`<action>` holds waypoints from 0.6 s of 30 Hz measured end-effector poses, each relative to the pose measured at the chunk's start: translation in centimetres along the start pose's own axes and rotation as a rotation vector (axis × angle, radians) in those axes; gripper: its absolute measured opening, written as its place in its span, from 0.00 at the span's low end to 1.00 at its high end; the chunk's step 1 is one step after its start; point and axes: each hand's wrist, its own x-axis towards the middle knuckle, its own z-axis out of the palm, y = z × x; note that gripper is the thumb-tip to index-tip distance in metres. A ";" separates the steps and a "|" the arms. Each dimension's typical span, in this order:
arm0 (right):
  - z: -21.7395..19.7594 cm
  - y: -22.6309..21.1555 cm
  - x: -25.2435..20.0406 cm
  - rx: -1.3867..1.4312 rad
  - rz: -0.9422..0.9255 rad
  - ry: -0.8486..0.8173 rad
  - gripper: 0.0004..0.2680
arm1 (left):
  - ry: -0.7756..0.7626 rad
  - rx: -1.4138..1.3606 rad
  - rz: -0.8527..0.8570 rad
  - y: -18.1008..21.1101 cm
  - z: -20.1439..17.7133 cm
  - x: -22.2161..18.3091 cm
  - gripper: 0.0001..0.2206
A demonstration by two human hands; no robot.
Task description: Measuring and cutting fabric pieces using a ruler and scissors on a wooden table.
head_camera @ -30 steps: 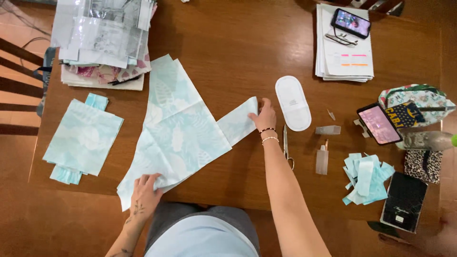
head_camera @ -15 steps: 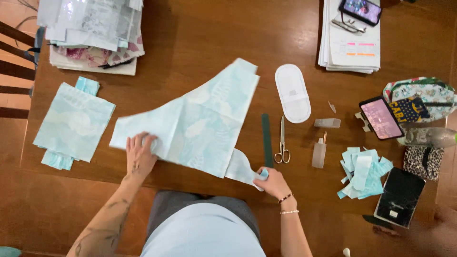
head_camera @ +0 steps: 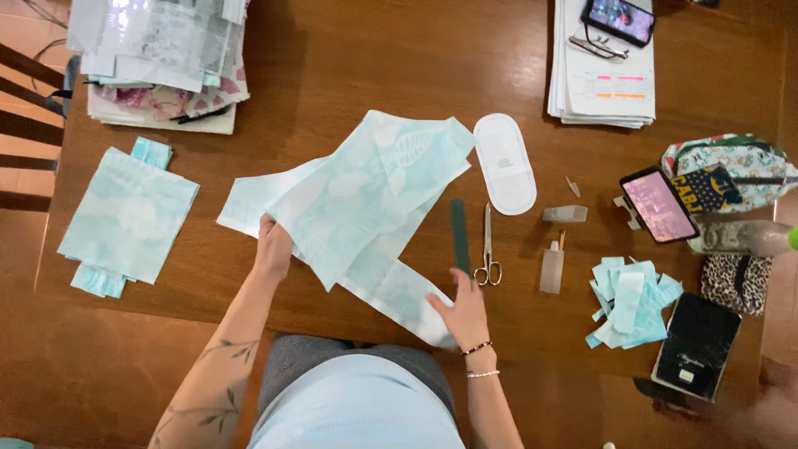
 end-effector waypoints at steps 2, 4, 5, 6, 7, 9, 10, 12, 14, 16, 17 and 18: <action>-1.9 -2.8 0.1 0.009 -0.128 0.106 0.26 | 0.035 0.000 -0.098 1.1 -1.1 -2.1 0.22; -4.4 -6.7 -0.1 0.132 -0.126 0.129 0.23 | 0.023 -0.118 -0.142 0.1 -2.4 -2.2 0.21; -4.9 -7.5 0.2 0.131 -0.132 0.125 0.23 | 0.029 -0.121 -0.141 -0.5 -3.3 -2.1 0.21; -5.4 -8.3 0.6 0.145 -0.184 0.155 0.22 | 0.010 -0.207 -0.174 -1.1 -4.1 -2.1 0.21; -6.1 -8.9 0.8 0.157 -0.232 0.187 0.21 | -0.012 -0.294 -0.209 -1.8 -4.8 -2.2 0.21; -6.5 -10.0 0.7 0.155 -0.259 0.197 0.19 | -0.031 -0.385 -0.244 -3.1 -6.5 -2.1 0.21; -6.7 -10.6 0.7 0.156 -0.285 0.210 0.18 | -0.053 -0.473 -0.276 -3.8 -7.4 -2.1 0.21; -5.6 -9.0 2.0 0.109 -0.330 0.193 0.17 | -0.069 -0.568 -0.305 -5.3 -8.5 -2.4 0.22; -4.4 -7.5 2.7 0.064 -0.374 0.176 0.16 | -0.085 -0.661 -0.334 -6.7 -9.4 -2.7 0.22; -2.9 -5.9 2.8 0.012 -0.376 0.140 0.15 | -0.133 -0.835 -0.394 -7.9 -9.9 -2.8 0.23; -2.2 -5.2 2.8 0.011 -0.377 0.137 0.15 | -0.130 -0.837 -0.395 -8.3 -10.0 -2.7 0.23; -1.4 -4.3 2.8 -0.012 -0.404 0.124 0.14 | -0.057 -0.704 -0.360 -8.7 -10.2 -2.6 0.26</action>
